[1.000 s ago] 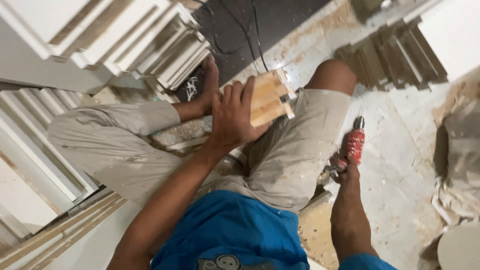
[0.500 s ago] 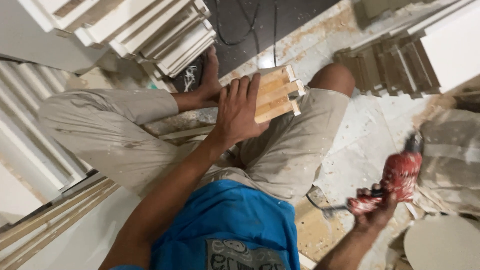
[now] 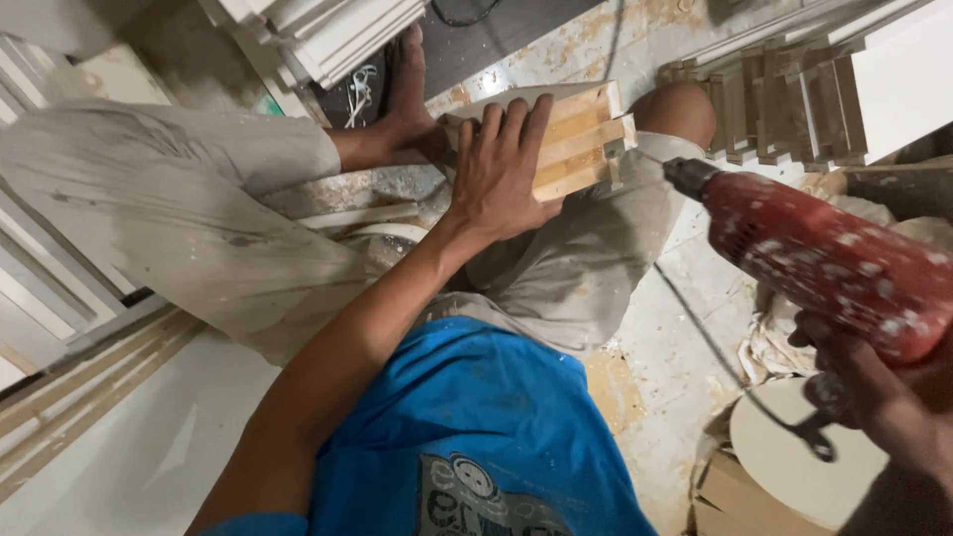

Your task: The person sits on the floor and uses a red nail gun to fasten nails into a small wooden frame held between their legs. They then pick up a white rectangular frame and place it on top of the wooden structure before continuing to use the nail gun on the wooden frame.

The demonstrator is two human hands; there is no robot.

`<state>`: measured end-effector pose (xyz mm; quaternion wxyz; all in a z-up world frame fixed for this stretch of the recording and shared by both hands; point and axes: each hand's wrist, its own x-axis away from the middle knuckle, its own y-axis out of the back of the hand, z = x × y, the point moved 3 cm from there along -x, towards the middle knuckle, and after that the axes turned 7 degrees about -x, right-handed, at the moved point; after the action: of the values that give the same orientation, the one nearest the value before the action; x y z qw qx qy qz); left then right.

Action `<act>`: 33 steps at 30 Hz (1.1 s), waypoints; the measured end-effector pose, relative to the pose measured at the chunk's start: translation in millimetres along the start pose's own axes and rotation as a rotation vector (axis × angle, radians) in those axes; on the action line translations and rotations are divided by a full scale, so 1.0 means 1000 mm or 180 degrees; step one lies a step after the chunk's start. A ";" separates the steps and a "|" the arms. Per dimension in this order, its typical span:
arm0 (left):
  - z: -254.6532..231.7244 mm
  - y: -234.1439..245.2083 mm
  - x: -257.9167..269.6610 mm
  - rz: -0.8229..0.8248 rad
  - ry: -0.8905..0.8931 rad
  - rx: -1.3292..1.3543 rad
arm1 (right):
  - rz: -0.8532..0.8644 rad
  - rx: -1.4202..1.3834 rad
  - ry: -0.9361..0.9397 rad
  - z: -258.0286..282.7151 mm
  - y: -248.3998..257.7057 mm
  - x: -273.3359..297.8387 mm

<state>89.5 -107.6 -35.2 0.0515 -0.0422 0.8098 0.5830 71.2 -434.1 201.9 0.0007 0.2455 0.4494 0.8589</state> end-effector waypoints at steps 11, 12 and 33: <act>-0.001 -0.020 0.001 0.0090 0.0034 0.0052 | 0.0426 -0.0097 0.0502 0.074 -0.018 0.008; -0.002 -0.019 0.002 0.0034 0.0031 0.0007 | 0.0419 0.0076 0.0511 0.072 -0.015 0.006; 0.002 -0.014 -0.002 0.0115 -0.0031 -0.0002 | 0.1064 0.0946 0.1749 0.136 -0.041 -0.027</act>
<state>93.0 -110.5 -48.8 0.0450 -0.0247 0.8099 0.5843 143.6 -310.8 223.2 -0.2966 0.0729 0.5065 0.8064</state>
